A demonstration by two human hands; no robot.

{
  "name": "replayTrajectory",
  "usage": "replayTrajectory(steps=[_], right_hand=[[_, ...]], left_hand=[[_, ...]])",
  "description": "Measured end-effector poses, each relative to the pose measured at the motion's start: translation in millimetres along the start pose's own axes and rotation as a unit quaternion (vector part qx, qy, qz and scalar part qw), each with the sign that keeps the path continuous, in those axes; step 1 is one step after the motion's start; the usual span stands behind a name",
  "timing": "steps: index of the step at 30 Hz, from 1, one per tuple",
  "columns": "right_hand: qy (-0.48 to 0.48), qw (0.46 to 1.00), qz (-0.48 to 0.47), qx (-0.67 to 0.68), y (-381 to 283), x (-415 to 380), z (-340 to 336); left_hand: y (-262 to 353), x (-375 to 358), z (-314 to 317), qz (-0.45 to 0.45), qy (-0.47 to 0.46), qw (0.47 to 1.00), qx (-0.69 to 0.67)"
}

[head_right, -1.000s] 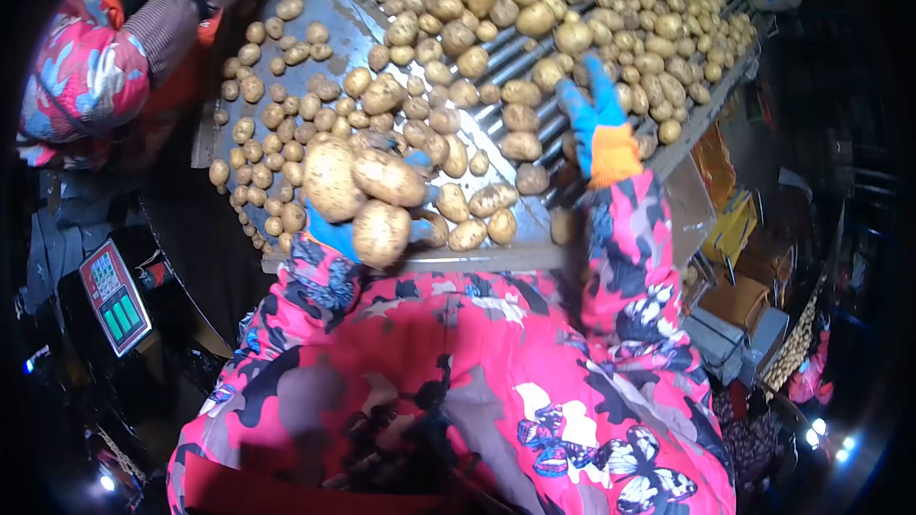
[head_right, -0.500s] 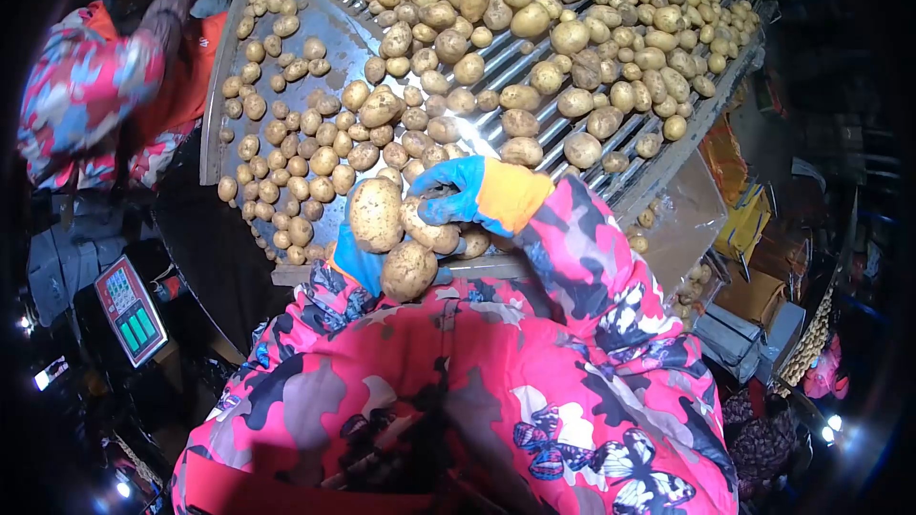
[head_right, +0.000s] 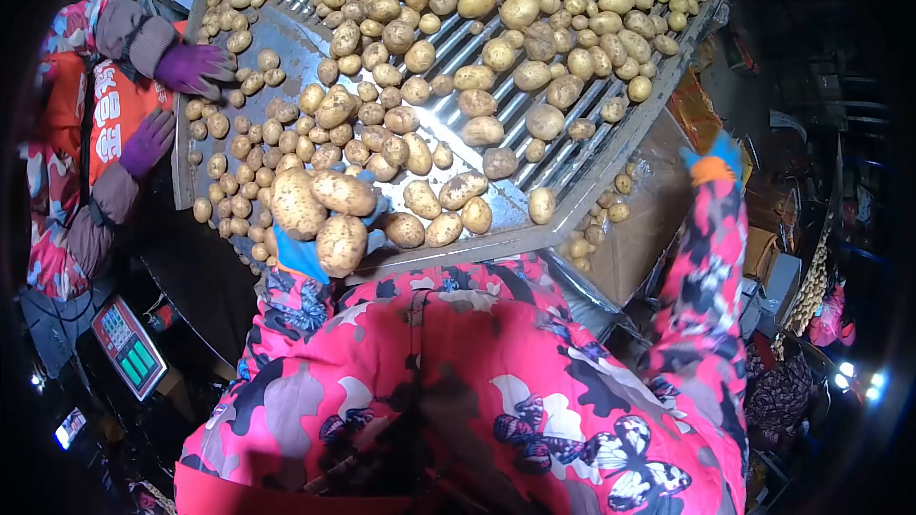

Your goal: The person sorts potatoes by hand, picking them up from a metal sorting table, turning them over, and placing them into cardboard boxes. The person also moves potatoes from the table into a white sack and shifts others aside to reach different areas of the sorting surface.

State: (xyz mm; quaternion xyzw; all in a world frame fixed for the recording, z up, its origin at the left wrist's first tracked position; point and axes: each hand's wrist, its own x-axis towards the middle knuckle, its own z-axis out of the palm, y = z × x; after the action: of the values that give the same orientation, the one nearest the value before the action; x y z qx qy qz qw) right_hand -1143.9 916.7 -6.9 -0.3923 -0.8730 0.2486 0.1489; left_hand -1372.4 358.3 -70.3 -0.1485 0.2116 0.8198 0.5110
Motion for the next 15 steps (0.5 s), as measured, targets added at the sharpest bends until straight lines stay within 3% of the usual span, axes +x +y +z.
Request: replayTrajectory(steps=[1,3,4,5,6,7,9,12,14,15], right_hand=[[0.023,0.946,-0.095,-0.309,20,-3,6],[-0.100,0.987,-0.122,-0.007,-79,-56,69],[-0.158,0.962,-0.222,0.022,-105,-81,101],[-0.269,0.944,-0.190,0.024,-151,-112,112],[-0.312,0.921,-0.226,0.059,-181,-130,127],[-0.331,0.908,-0.255,0.039,-184,-144,152],[-0.325,0.887,-0.280,-0.170,-208,-164,183],[-0.301,0.897,-0.252,-0.202,-208,-157,223],[-0.364,0.860,-0.237,-0.266,-187,-134,261],[-0.399,0.862,-0.214,-0.230,-196,-122,255]], left_hand=[[2,-5,-3,0.006,0.003,1.000,-0.001],[6,-15,-9,0.015,0.016,1.000,-0.005],[7,-17,-11,0.020,0.020,1.000,-0.008],[8,-23,-13,0.026,0.024,0.999,-0.009],[10,-28,-16,0.035,0.029,0.999,-0.012],[12,-34,-19,0.046,0.035,0.998,-0.016],[13,-47,-26,0.075,0.049,0.996,-0.029],[10,-66,-39,0.116,0.069,0.989,-0.056],[2,-73,-47,0.134,0.079,0.985,-0.079],[0,-75,-50,0.141,0.082,0.983,-0.088]])
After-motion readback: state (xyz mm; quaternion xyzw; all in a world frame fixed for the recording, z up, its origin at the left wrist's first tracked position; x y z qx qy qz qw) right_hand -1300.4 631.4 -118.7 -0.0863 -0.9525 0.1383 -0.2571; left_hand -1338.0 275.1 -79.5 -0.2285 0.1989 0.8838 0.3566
